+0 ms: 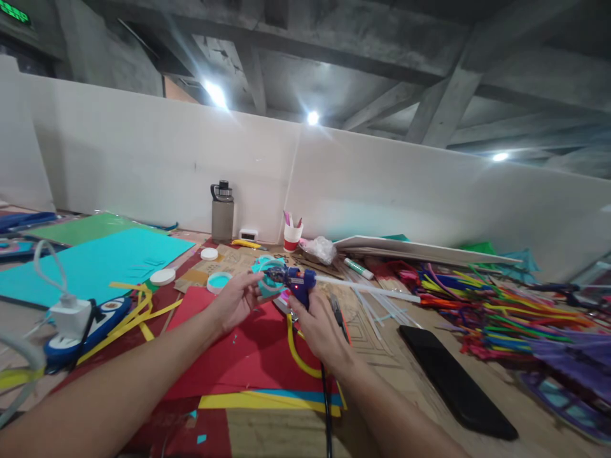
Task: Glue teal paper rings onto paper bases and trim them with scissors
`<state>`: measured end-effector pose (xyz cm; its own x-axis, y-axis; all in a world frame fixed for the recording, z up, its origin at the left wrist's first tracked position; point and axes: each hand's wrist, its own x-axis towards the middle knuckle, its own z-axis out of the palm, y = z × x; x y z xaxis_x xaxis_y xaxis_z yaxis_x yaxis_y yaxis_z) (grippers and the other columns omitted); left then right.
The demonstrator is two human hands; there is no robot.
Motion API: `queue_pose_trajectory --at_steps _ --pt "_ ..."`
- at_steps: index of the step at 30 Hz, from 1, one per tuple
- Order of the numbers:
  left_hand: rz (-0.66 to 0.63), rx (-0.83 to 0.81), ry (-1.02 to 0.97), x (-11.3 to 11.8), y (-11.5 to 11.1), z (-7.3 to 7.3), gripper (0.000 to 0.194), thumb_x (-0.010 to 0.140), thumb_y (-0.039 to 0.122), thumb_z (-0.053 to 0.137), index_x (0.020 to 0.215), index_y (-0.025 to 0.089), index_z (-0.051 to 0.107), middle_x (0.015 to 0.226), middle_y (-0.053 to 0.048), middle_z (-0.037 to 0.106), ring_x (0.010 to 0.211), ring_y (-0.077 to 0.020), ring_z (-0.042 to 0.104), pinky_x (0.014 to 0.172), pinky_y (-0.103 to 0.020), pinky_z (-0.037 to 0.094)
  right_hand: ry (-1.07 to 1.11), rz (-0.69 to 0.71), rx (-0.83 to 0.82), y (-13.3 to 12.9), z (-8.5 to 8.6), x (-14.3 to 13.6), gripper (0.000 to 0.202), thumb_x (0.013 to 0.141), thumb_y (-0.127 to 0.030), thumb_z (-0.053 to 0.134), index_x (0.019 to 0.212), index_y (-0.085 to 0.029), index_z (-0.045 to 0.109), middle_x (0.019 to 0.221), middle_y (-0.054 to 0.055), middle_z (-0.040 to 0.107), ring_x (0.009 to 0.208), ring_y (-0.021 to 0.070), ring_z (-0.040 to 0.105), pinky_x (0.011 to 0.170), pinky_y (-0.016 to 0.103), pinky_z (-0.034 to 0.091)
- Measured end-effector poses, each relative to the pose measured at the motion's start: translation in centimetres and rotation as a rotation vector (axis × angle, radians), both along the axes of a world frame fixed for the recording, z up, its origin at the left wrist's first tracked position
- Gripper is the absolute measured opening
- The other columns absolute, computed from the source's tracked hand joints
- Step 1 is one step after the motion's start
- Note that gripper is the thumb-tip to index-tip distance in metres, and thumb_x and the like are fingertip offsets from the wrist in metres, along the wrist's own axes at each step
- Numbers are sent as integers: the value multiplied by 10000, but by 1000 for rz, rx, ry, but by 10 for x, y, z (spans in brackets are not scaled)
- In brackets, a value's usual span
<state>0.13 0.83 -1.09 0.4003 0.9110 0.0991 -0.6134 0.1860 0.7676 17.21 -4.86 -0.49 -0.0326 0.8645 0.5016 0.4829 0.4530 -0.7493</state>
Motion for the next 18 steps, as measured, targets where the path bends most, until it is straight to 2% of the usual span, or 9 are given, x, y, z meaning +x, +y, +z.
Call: queue_pose_trajectory --at_steps 4,6,9,14,18 --pt "110 -93 29 3 2 0 180 854 175 502 913 96 652 782 -87 727 732 -169 687 772 -330 561 -27 36 35 1 -2 0 279 865 -322 507 1071 -171 621 1129 79 632 1052 215 560 947 320 385" --pt "152 -105 55 4 3 -1 188 861 184 497 885 94 660 775 -94 728 719 -172 688 754 -328 566 -30 26 20 1 -2 1 288 871 -328 499 1080 -166 613 1095 81 646 1029 219 571 931 324 396" --pt "152 -87 66 6 4 -4 187 861 184 499 841 93 661 758 -98 725 680 -171 685 735 -327 572 -50 -9 -16 2 -4 2 306 870 -347 495 1076 -151 607 1039 90 661 972 227 592 900 332 417" --pt "141 -50 49 5 5 -8 151 848 186 527 821 103 650 767 -87 724 683 -162 684 751 -331 572 -65 -115 3 4 -7 3 381 886 -388 443 1119 -121 583 1084 128 637 1008 251 571 897 366 415" --pt "131 -53 21 4 3 -6 134 838 165 536 820 95 649 769 -87 723 686 -161 685 763 -340 572 -126 -200 9 2 -5 2 367 872 -396 449 1013 -108 627 973 146 661 914 263 599 851 381 436"
